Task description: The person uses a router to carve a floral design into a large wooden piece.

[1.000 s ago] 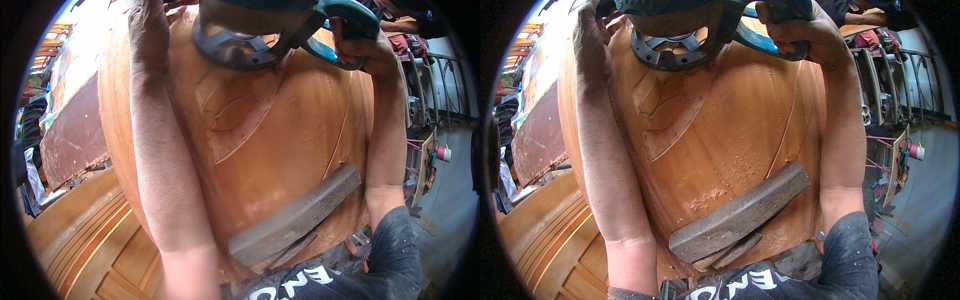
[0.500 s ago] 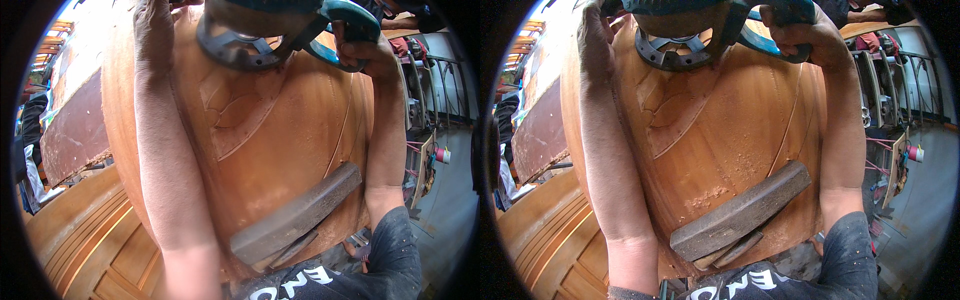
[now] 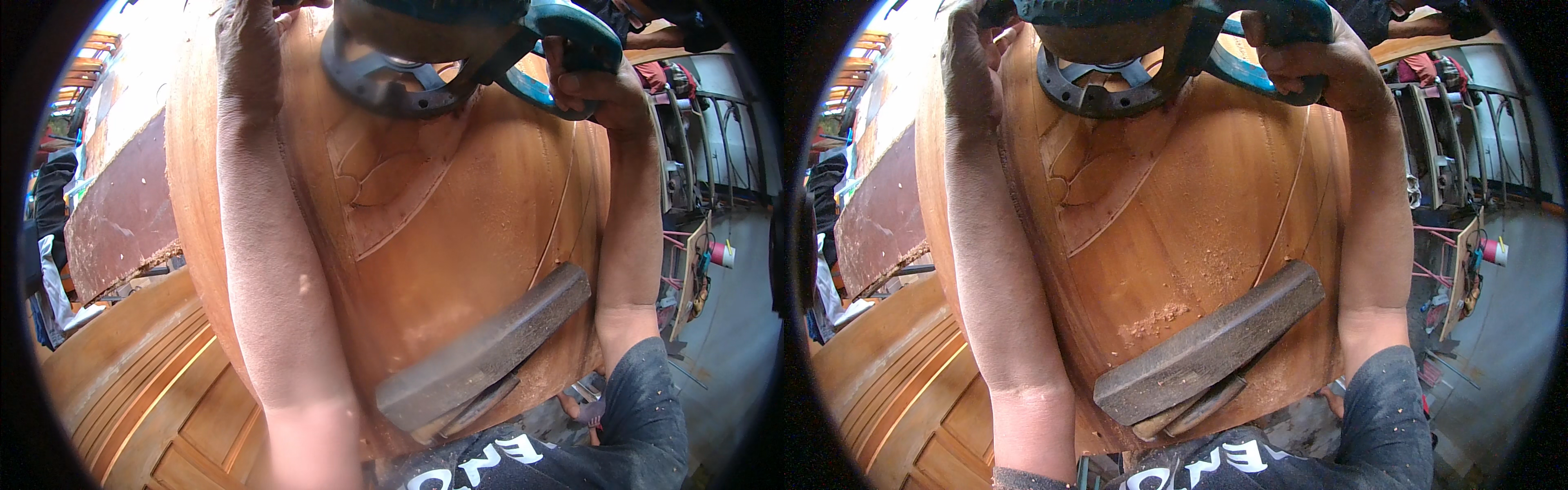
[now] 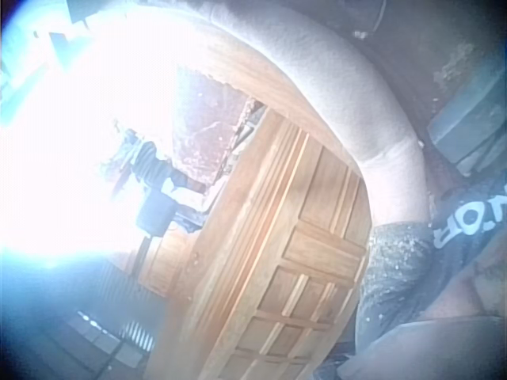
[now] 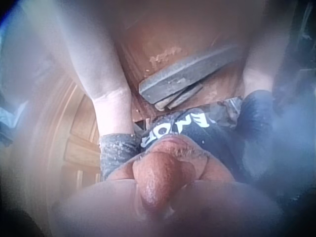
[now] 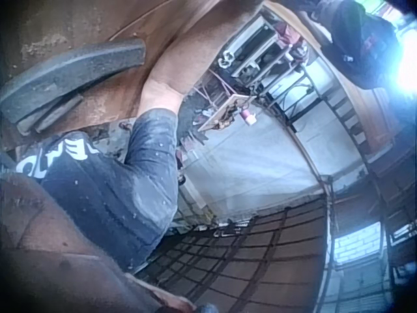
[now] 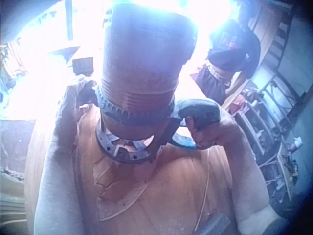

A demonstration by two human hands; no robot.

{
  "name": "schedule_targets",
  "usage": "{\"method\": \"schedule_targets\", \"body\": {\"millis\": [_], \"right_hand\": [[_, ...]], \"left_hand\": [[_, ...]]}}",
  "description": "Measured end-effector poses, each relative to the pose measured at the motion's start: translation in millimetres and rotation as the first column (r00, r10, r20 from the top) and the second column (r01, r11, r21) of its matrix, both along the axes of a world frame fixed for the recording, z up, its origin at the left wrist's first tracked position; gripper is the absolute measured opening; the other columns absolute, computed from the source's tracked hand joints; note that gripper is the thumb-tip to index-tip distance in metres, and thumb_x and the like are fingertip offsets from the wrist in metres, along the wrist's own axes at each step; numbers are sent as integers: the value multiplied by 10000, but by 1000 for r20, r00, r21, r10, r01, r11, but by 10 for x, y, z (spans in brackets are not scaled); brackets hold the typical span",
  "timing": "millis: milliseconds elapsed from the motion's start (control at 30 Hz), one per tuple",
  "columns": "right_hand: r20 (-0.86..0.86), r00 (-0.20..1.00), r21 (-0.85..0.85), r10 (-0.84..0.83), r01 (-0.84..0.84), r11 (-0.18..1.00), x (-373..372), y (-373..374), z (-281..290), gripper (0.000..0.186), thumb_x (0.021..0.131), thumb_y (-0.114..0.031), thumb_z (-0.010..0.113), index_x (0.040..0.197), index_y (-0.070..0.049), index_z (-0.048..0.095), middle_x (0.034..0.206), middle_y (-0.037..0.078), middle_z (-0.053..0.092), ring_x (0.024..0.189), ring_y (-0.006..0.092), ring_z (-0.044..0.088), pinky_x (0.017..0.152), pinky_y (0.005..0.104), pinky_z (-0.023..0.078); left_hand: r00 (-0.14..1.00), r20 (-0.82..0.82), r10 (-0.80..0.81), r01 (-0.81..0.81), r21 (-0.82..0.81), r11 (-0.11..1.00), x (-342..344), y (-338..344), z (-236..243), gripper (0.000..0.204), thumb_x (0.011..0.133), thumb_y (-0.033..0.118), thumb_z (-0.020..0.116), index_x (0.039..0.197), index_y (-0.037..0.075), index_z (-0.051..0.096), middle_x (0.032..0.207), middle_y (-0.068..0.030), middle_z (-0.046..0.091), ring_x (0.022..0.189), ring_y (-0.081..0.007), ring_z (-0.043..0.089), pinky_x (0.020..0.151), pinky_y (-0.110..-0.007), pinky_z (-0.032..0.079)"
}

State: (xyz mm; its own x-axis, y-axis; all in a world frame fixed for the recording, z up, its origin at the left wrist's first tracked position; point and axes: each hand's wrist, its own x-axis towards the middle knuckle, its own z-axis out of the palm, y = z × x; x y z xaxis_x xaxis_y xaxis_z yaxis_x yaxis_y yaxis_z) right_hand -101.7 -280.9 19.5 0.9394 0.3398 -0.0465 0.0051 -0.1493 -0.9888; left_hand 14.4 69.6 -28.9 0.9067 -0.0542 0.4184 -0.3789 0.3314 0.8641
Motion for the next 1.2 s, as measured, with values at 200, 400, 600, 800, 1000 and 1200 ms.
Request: {"method": "schedule_targets", "body": {"millis": [200,400,600,800,1000,1200], "right_hand": [[15,1000,-13,-14,14,1000,-10,-13,3,380,764,-140,766,1097,-10,636,734,28,597,524,80,533,507,235,436],[10,1000,1,-29,29,1000,-31,-42,-18,384,762,-126,758,1106,-12,632,741,31,599,526,80,534,507,237,439],[-6,1000,49,-16,17,999,-38,-10,-4,377,769,-108,748,1110,-4,628,761,39,606,531,88,534,518,242,445],[-25,1000,28,14,-14,1000,-80,-14,10,376,772,-102,744,1114,0,627,768,43,605,530,92,529,522,247,448],[-35,999,23,29,-29,999,-46,-49,-23,377,774,-97,741,1117,7,625,775,47,603,529,97,523,527,254,453],[-11,1000,22,24,-23,999,-58,-7,-14,380,767,-96,746,1111,13,625,777,49,595,528,102,523,527,264,460]], "left_hand": [[1000,-3,-2,2,-7,1000,11,-45,-38,353,1043,394,542,1118,77,678,1026,-56,686,829,-166,638,752,-329,503],[1000,-3,-7,7,-15,1000,-2,-39,-33,351,1042,393,544,1113,77,680,1025,-57,687,827,-168,638,750,-329,502],[1000,2,-16,16,-17,1000,-22,23,-1,350,1041,392,546,1108,76,682,1025,-58,688,825,-169,638,748,-329,501],[999,0,-47,47,-37,998,-45,9,-25,349,1039,391,548,1103,76,684,1024,-59,689,823,-170,638,746,-329,501],[995,-22,-98,96,-70,993,31,45,-71,348,1038,390,550,1098,76,686,1024,-60,689,821,-172,638,744,-329,500],[989,-37,-142,137,-110,984,147,128,-109,347,1037,389,553,1093,75,688,1023,-61,690,820,-173,637,741,-329,499]]}}
